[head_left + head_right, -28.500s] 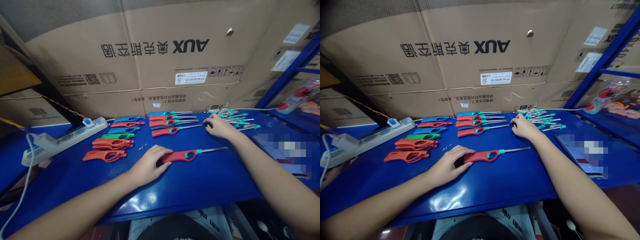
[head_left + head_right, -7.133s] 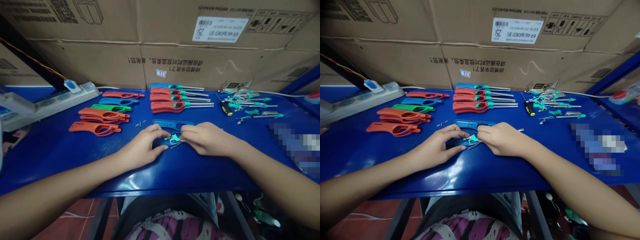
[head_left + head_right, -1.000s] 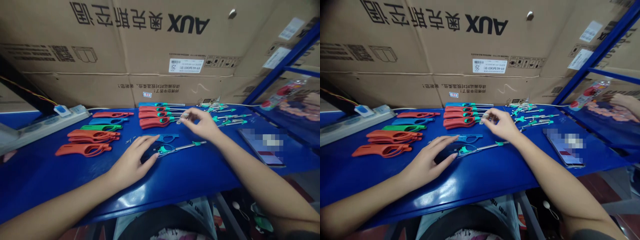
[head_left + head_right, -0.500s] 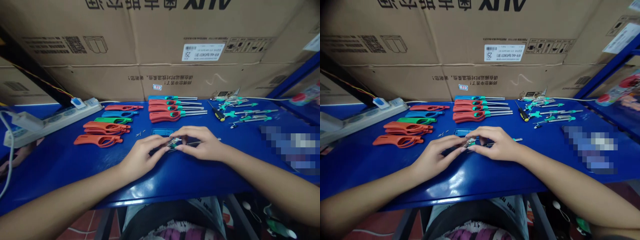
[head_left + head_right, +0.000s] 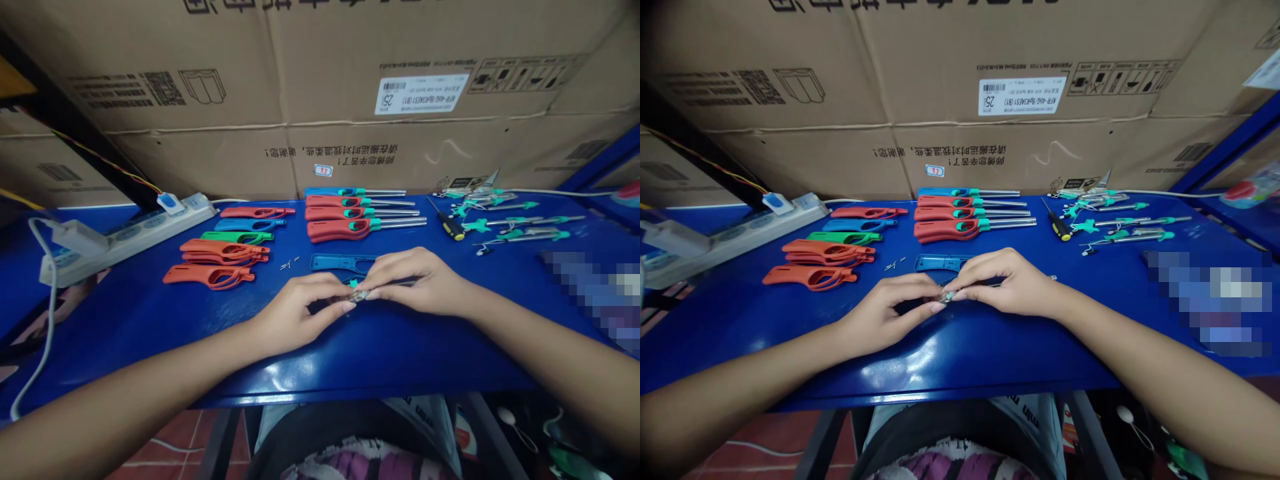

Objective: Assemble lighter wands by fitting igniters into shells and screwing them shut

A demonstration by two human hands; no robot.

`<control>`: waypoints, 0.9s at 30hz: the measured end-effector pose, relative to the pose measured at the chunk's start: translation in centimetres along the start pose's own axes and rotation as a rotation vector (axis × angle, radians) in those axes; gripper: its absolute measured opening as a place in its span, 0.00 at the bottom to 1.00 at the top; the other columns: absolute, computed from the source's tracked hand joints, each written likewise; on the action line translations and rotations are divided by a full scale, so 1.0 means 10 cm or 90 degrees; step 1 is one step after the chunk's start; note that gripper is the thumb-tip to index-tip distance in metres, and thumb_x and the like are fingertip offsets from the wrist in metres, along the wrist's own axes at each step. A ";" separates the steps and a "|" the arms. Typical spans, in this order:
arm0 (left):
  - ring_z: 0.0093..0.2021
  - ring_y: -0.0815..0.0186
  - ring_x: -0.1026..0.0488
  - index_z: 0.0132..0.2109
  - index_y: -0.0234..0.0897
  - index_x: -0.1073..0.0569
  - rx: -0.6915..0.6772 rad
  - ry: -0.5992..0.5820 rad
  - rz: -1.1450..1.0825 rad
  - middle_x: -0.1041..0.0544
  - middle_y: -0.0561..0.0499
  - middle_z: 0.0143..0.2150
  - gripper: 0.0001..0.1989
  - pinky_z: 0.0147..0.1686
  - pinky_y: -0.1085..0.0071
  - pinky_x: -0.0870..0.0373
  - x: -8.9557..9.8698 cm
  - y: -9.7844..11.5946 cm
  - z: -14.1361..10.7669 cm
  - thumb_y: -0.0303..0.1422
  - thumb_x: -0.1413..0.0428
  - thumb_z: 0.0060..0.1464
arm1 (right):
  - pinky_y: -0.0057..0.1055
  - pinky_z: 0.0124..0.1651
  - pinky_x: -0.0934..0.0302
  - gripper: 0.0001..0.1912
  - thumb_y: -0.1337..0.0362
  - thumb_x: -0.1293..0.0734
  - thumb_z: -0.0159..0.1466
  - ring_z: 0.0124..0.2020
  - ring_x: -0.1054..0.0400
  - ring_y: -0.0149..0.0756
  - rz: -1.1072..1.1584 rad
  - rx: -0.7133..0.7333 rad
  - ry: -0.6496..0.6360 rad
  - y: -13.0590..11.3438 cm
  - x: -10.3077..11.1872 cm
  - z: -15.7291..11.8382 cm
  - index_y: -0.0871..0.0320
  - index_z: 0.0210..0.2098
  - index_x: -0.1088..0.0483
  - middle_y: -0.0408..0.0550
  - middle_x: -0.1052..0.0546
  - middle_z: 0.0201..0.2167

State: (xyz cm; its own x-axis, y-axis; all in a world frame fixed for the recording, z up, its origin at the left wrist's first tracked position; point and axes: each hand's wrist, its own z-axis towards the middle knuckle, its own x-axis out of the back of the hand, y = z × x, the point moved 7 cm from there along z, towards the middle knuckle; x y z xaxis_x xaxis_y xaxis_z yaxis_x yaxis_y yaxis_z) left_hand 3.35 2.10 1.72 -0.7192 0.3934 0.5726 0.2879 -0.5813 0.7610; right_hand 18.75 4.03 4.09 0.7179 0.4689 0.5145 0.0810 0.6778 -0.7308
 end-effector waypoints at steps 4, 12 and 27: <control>0.42 0.64 0.22 0.47 0.36 0.21 0.014 0.024 0.025 0.19 0.47 0.43 0.08 0.45 0.69 0.27 0.05 -0.01 0.00 0.32 0.42 0.65 | 0.28 0.37 0.32 0.13 0.62 0.28 0.66 0.34 0.26 0.32 -0.092 -0.048 0.006 0.06 0.03 -0.02 0.56 0.50 0.22 0.48 0.19 0.37; 0.29 0.69 0.29 0.39 0.34 0.21 0.126 0.131 0.017 0.23 0.52 0.31 0.08 0.31 0.74 0.32 0.18 -0.15 0.02 0.35 0.39 0.60 | 0.32 0.42 0.34 0.10 0.60 0.32 0.68 0.43 0.28 0.37 -0.382 -0.041 -0.148 0.14 -0.17 -0.08 0.55 0.48 0.27 0.50 0.24 0.48; 0.25 0.72 0.33 0.38 0.33 0.22 0.191 0.107 -0.031 0.28 0.55 0.26 0.11 0.25 0.76 0.36 0.13 -0.28 0.02 0.38 0.37 0.56 | 0.23 0.25 0.42 0.03 0.65 0.32 0.66 0.20 0.39 0.23 -0.082 -0.210 -0.047 0.33 -0.11 -0.07 0.58 0.36 0.29 0.41 0.27 0.26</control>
State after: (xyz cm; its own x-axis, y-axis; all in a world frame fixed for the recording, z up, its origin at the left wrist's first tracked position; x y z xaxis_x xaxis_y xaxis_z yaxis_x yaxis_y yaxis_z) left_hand 1.75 4.36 0.38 -0.8239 0.2780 0.4939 0.4055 -0.3197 0.8564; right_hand 18.70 5.35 0.86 0.6366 0.4397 0.6335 0.3950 0.5196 -0.7576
